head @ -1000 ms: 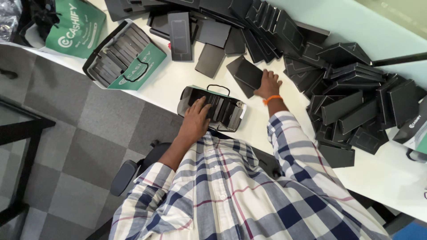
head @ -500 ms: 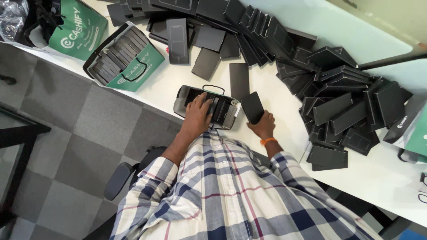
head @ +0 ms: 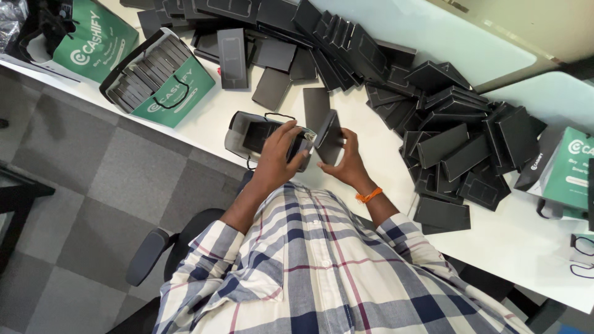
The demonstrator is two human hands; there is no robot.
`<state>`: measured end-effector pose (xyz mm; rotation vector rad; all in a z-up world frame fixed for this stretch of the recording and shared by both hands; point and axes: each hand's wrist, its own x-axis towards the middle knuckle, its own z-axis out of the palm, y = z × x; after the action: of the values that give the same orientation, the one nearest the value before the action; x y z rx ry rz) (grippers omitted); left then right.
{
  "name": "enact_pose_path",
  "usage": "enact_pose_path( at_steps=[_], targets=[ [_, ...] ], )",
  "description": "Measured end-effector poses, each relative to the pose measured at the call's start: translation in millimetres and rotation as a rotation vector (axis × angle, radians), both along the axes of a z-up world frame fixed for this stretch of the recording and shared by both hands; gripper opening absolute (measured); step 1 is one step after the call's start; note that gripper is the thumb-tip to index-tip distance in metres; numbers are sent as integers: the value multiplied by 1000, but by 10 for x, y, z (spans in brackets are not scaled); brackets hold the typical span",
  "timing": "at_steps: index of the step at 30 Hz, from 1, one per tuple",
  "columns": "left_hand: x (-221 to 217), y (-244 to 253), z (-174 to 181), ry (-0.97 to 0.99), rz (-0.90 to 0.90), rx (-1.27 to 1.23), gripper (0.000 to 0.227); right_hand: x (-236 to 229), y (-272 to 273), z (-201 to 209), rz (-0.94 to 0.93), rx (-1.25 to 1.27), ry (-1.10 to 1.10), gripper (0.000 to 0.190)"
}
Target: The person organizes numerous small black boxes on a white desk, placing them into a wire rack and arranging them in rows by hand.
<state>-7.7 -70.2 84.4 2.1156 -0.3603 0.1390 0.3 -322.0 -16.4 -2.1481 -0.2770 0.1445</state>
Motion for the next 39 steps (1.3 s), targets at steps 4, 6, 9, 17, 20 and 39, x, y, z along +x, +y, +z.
enact_pose_path(
  at_steps=[4,6,9,17,20,39],
  targets=[
    [1,-107,247,-7,-114,-130,69,-52,103,284,74,27,-84,107],
    [-6,-132,299,13,-160,-129,68,-77,127,358,105,-72,-125,110],
    [-6,-154,330,-26,-130,-93,63,-105,155,421,81,-89,-126,111],
    [49,-38,399,147,-55,-156,56,-99,278,613,47,-83,-98,113],
    [101,46,295,-48,-18,-191,51,-80,310,626,57,-101,-107,114],
    [281,257,-498,610,228,-808,69,69,-2,815,57,146,-460,44]
  ],
)
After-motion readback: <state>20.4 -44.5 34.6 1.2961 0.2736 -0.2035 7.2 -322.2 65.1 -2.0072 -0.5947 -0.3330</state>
